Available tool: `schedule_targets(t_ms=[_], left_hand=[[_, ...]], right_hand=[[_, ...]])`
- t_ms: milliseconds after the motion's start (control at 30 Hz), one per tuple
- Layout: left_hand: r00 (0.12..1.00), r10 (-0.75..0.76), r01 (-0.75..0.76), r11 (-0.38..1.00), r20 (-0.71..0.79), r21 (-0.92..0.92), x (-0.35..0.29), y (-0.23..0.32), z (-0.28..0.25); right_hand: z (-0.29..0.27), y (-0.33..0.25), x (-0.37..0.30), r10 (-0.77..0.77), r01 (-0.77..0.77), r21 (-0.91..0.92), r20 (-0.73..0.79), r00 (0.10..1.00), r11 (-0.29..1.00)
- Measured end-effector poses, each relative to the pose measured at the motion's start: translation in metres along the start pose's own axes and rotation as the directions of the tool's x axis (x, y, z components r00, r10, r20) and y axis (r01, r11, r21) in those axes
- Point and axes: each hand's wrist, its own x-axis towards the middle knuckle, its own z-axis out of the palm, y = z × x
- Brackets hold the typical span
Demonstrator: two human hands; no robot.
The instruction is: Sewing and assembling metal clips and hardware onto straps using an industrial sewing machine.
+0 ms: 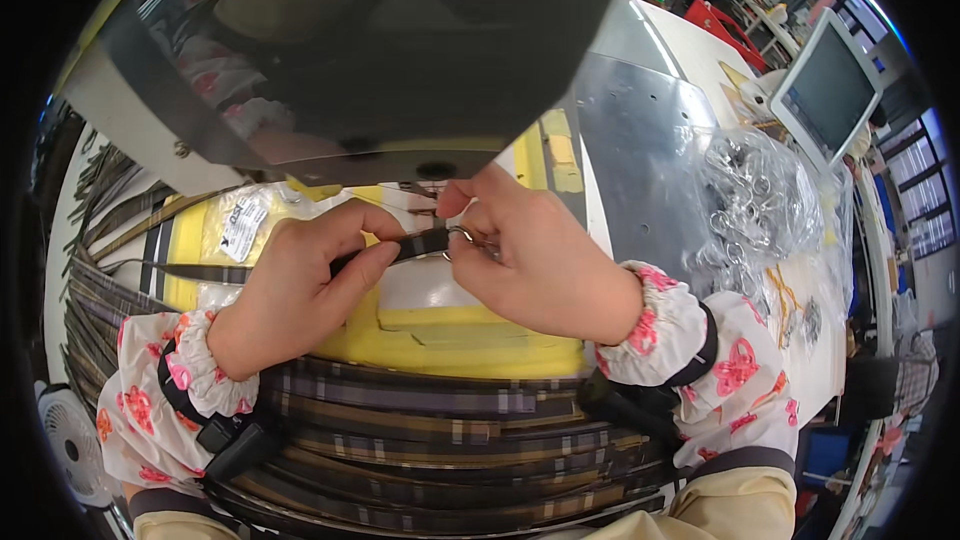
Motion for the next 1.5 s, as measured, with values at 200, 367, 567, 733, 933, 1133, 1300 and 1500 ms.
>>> schedule_targets(t_ms=[200, 367, 567, 733, 933, 1133, 1300, 1500], left_hand=[[0.997, 0.057, -0.066, 0.979, 0.056, 0.19, -0.004, 0.015, 0.017], [0.99, 0.14, -0.141, 0.974, 0.021, 0.175, -0.009, 0.015, 0.023], [0.97, 0.163, -0.14, 0.981, 0.182, -0.137, -0.003, 0.003, 0.013], [0.769, 0.22, 0.205, 0.804, 0.6, -0.558, 0.005, -0.01, -0.015], [0.899, 0.119, -0.005, 0.965, 0.422, -0.262, 0.005, -0.003, -0.015], [0.981, 0.056, -0.062, 0.998, 0.187, 0.026, 0.012, 0.003, 0.0], [0.99, 0.033, -0.047, 0.994, 0.134, 0.102, 0.013, 0.003, 0.002], [0.97, 0.191, -0.212, 0.967, 0.148, 0.142, 0.01, -0.009, -0.011]], right_hand=[[0.004, -0.001, 0.003, -0.289, 0.244, -0.489, -0.017, 0.957, 0.838], [0.009, -0.006, -0.002, -0.351, 0.289, -0.628, 0.026, 0.936, 0.723], [0.002, -0.003, -0.007, -0.215, 0.218, -0.044, 0.055, 0.975, 0.975], [-0.004, -0.012, -0.013, -0.041, -0.013, 0.301, 0.17, 0.985, 0.953], [-0.003, -0.009, -0.008, -0.093, 0.053, 0.211, 0.185, 0.978, 0.976], [0.0, 0.006, 0.004, -0.515, 0.552, -0.354, 0.203, 0.833, 0.754], [-0.002, 0.012, 0.014, -0.392, 0.408, -0.496, 0.142, 0.909, 0.767], [-0.025, 0.015, 0.02, -0.039, 0.045, -0.33, 0.027, 0.999, 0.943]])
